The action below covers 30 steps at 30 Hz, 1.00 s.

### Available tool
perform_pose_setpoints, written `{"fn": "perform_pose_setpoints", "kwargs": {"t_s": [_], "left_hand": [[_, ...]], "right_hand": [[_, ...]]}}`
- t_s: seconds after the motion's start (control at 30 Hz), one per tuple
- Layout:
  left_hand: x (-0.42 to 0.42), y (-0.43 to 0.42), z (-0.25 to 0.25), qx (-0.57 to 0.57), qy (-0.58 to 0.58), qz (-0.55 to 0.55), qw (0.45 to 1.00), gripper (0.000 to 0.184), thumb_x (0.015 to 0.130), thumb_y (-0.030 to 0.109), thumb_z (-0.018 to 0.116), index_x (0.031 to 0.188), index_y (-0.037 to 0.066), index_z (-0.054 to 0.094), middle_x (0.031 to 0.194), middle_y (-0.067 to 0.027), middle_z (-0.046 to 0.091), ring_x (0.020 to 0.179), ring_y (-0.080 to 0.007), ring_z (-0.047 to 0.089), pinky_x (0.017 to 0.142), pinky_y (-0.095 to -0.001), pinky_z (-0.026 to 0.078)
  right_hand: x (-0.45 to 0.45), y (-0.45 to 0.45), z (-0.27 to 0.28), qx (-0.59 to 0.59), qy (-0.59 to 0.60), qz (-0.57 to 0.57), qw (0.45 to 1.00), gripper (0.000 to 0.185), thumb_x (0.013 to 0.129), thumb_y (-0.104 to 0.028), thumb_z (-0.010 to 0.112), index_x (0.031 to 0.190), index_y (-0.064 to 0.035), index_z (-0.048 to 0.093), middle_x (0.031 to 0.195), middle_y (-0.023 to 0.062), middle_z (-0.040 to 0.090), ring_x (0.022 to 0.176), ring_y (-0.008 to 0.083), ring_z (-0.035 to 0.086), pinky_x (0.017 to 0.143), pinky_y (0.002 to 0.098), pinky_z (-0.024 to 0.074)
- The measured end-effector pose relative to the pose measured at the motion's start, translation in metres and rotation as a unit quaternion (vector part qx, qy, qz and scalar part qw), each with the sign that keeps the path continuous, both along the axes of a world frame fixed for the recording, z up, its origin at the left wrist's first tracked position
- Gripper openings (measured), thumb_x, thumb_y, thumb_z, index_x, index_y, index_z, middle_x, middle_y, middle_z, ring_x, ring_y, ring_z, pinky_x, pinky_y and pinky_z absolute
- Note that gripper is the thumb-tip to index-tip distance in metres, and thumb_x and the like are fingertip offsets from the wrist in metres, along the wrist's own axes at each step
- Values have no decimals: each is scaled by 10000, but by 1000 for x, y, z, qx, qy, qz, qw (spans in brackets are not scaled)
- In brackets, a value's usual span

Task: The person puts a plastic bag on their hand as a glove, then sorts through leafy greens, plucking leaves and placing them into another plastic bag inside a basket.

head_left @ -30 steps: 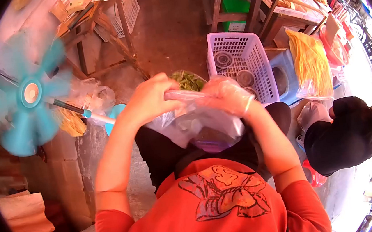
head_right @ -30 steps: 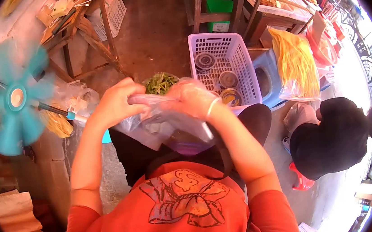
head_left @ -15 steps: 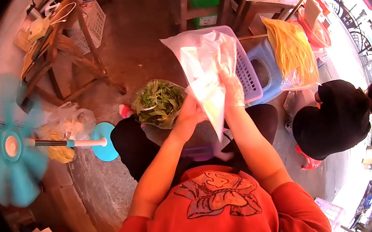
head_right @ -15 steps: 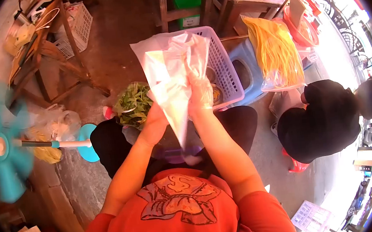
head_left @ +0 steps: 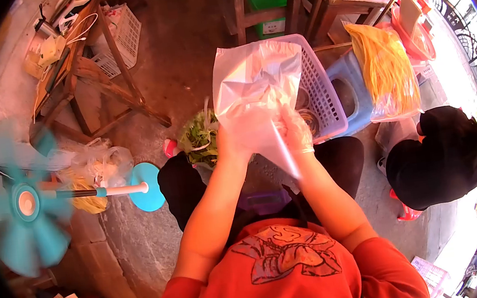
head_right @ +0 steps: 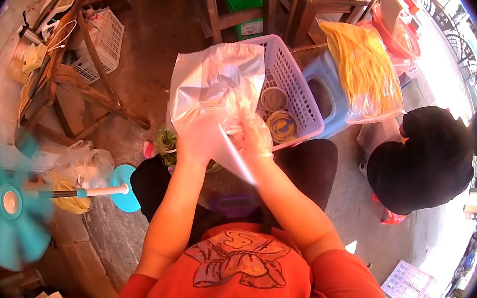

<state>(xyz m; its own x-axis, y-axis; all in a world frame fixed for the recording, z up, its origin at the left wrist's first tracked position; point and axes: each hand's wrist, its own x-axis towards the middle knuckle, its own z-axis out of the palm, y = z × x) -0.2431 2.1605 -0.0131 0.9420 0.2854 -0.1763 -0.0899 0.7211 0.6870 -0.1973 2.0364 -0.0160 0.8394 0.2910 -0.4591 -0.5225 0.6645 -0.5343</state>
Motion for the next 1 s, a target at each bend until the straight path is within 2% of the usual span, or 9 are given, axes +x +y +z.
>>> {"fn": "perform_pose_setpoints", "kwargs": {"t_s": [0.1,0.17,0.4,0.5,0.53,0.67,0.87,0.97,1.0], "left_hand": [[0,-21,8,91,32,50,994,155,855,66,507,967,20,604,911,-45,611,848,-157,596,729,-253,479],[-12,-37,27,10,151,-4,988,184,827,55,554,1005,23,588,937,-41,608,874,-151,589,764,-249,473],[-34,-48,23,391,-100,-101,909,520,748,88,684,1209,21,453,1164,-96,521,1051,-191,516,899,-325,429],[-46,-34,33,401,-57,-151,902,486,745,87,683,1179,16,477,1123,-94,545,1032,-196,523,893,-322,432],[-44,-29,26,578,-197,-97,786,423,751,87,675,1136,12,517,1070,-102,567,1009,-224,536,884,-338,433],[-45,-37,38,591,-285,-87,750,366,756,62,657,1104,2,558,1040,-116,575,973,-262,557,899,-336,431],[-33,-56,37,406,-35,38,912,230,713,46,640,939,7,633,930,-89,624,869,-207,602,824,-304,461],[-28,-38,51,544,141,20,827,176,847,174,579,885,8,622,890,-73,614,834,-179,596,794,-306,474],[-28,-35,45,331,118,30,936,184,865,176,558,881,2,615,893,-88,619,836,-191,597,781,-313,477]], "right_hand": [[4,-6,-7,16,-2,-27,999,235,881,-262,572,734,-102,482,551,-22,401,428,97,360,401,226,275],[3,-14,-10,-35,-23,-62,997,225,870,-260,591,747,-107,483,564,-29,406,444,88,365,410,219,278],[9,-22,-1,-127,-171,-184,960,261,850,-220,639,722,-115,438,661,-56,431,595,36,364,542,201,321],[7,-23,31,-106,-174,-225,953,266,857,-190,633,716,-114,420,662,-61,418,591,35,329,540,199,304],[11,-28,19,-128,-204,-208,948,268,864,-178,626,716,-115,413,671,-60,414,593,37,323,538,196,303],[9,-34,21,-268,-321,-187,889,204,901,-157,569,750,-97,446,718,-57,448,629,33,380,557,197,344],[-1,-23,27,-314,-361,-191,857,182,886,-119,565,744,-84,458,683,-45,430,610,56,370,533,220,345],[1,-23,21,-209,-336,-189,899,213,848,-19,530,707,-105,394,665,-55,393,575,38,325,504,195,311],[0,-29,19,-222,-322,-155,907,182,821,-2,522,725,-96,399,675,-41,395,596,51,350,524,205,329]]}}
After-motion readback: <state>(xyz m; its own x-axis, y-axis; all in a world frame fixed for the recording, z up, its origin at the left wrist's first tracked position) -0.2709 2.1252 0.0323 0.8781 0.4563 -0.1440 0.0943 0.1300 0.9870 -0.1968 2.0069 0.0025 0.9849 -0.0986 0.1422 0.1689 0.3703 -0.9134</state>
